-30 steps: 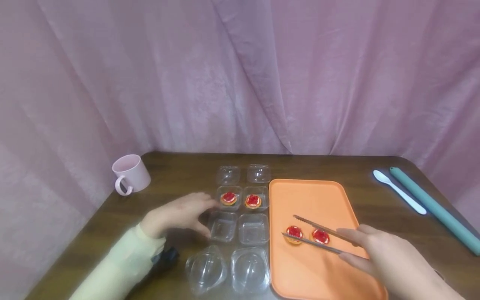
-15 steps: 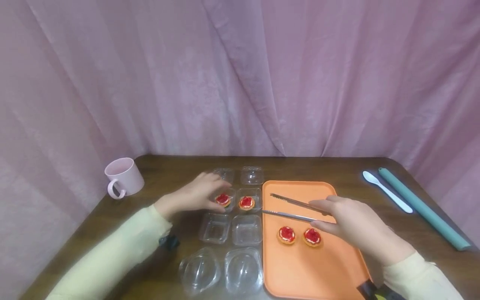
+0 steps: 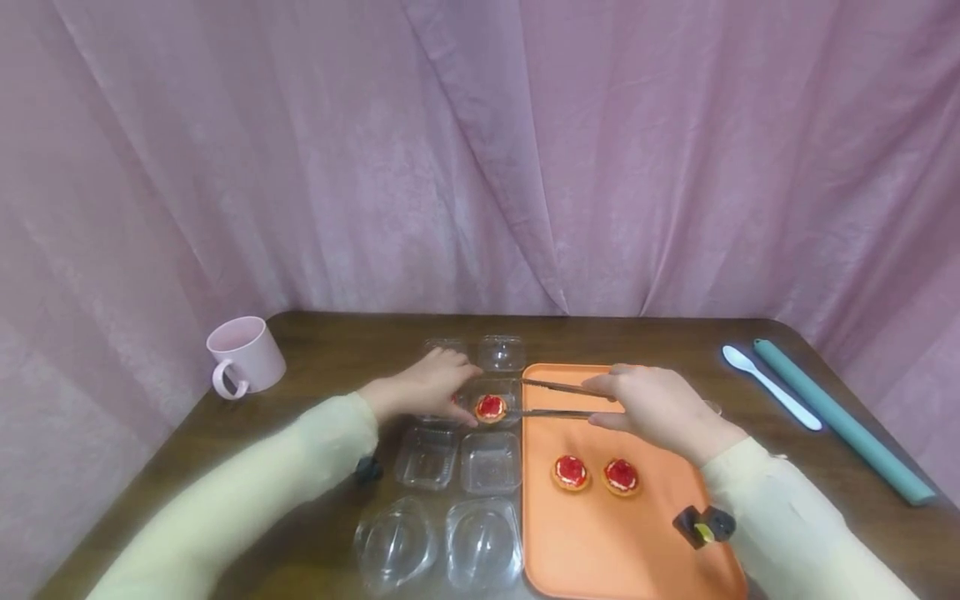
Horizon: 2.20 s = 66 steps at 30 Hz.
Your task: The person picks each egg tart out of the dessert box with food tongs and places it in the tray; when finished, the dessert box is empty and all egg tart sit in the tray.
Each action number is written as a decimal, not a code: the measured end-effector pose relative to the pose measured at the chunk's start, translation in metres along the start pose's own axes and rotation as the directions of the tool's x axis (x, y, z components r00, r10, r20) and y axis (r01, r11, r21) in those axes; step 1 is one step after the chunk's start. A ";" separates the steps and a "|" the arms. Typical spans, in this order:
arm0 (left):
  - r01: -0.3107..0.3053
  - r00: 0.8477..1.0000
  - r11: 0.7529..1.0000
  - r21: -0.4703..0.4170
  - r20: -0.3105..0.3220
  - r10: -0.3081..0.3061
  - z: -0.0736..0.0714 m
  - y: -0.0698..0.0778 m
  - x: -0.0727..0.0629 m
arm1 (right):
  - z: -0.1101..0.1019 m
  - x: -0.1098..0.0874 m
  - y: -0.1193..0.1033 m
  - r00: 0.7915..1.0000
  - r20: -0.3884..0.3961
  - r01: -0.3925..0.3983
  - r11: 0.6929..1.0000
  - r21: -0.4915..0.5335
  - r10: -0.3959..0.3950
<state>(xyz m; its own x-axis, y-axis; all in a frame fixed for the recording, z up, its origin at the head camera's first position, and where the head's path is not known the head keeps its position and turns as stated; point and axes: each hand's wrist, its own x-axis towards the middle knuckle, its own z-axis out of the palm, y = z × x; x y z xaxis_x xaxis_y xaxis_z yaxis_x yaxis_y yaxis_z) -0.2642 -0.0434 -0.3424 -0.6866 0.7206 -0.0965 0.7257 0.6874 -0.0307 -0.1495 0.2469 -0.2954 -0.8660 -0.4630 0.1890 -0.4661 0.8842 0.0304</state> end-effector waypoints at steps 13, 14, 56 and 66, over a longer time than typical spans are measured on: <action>0.006 1.000 1.000 0.006 0.020 -0.006 0.008 0.001 0.007 | -0.009 0.046 0.000 0.975 0.112 0.196 0.980 -0.010 -0.194; 0.007 1.000 1.000 0.005 0.021 -0.007 0.009 0.001 0.008 | -0.010 0.049 0.000 0.973 0.118 0.200 0.980 -0.010 -0.197; 0.000 0.999 0.999 -0.041 0.051 0.002 0.005 0.004 0.019 | 0.010 0.067 0.008 0.963 0.199 0.165 0.981 0.105 -0.184; 0.001 0.999 0.999 -0.039 0.053 0.001 0.001 0.005 0.020 | 0.011 0.056 0.011 0.973 0.176 0.120 0.981 0.152 -0.147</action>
<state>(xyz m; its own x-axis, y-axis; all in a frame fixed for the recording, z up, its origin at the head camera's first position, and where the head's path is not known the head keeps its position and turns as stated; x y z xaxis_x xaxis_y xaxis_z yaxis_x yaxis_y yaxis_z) -0.2740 -0.0259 -0.3456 -0.6826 0.7155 -0.1488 0.7227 0.6912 0.0085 -0.2057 0.2301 -0.2953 -0.8065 -0.5912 0.0065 -0.5889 0.8023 -0.0971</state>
